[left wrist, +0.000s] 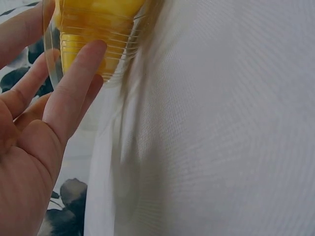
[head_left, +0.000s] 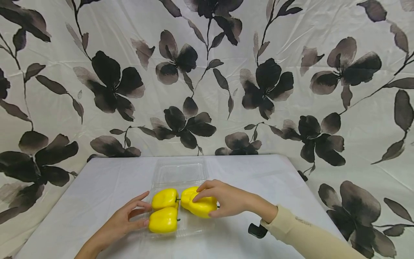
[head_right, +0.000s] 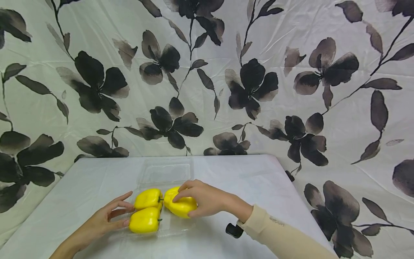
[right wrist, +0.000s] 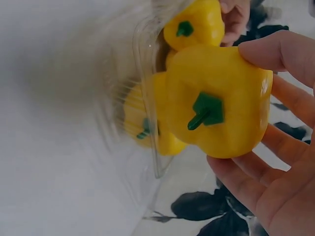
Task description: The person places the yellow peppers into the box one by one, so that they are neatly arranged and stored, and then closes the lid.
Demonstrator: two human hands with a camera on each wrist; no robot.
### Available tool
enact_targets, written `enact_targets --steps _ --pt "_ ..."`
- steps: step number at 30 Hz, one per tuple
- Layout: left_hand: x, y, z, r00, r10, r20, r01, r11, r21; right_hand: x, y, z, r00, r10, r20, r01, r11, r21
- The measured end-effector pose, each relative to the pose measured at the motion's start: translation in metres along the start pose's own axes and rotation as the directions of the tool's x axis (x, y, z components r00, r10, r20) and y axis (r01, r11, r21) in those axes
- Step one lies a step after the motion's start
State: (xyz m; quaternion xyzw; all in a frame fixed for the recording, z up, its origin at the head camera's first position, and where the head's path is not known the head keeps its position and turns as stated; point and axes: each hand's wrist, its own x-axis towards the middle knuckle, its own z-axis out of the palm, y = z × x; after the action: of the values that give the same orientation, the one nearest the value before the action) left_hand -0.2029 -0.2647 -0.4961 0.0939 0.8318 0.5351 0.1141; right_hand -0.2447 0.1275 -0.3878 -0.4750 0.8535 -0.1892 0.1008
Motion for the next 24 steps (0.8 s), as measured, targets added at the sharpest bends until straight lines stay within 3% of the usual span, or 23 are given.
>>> enact_targets --steps 24 --pt "-0.001 0.0 -0.001 1.0 0.018 0.004 -0.018 1.0 0.001 0.023 -0.002 0.017 0.99 -0.072 0.122 0.074 0.997 -0.015"
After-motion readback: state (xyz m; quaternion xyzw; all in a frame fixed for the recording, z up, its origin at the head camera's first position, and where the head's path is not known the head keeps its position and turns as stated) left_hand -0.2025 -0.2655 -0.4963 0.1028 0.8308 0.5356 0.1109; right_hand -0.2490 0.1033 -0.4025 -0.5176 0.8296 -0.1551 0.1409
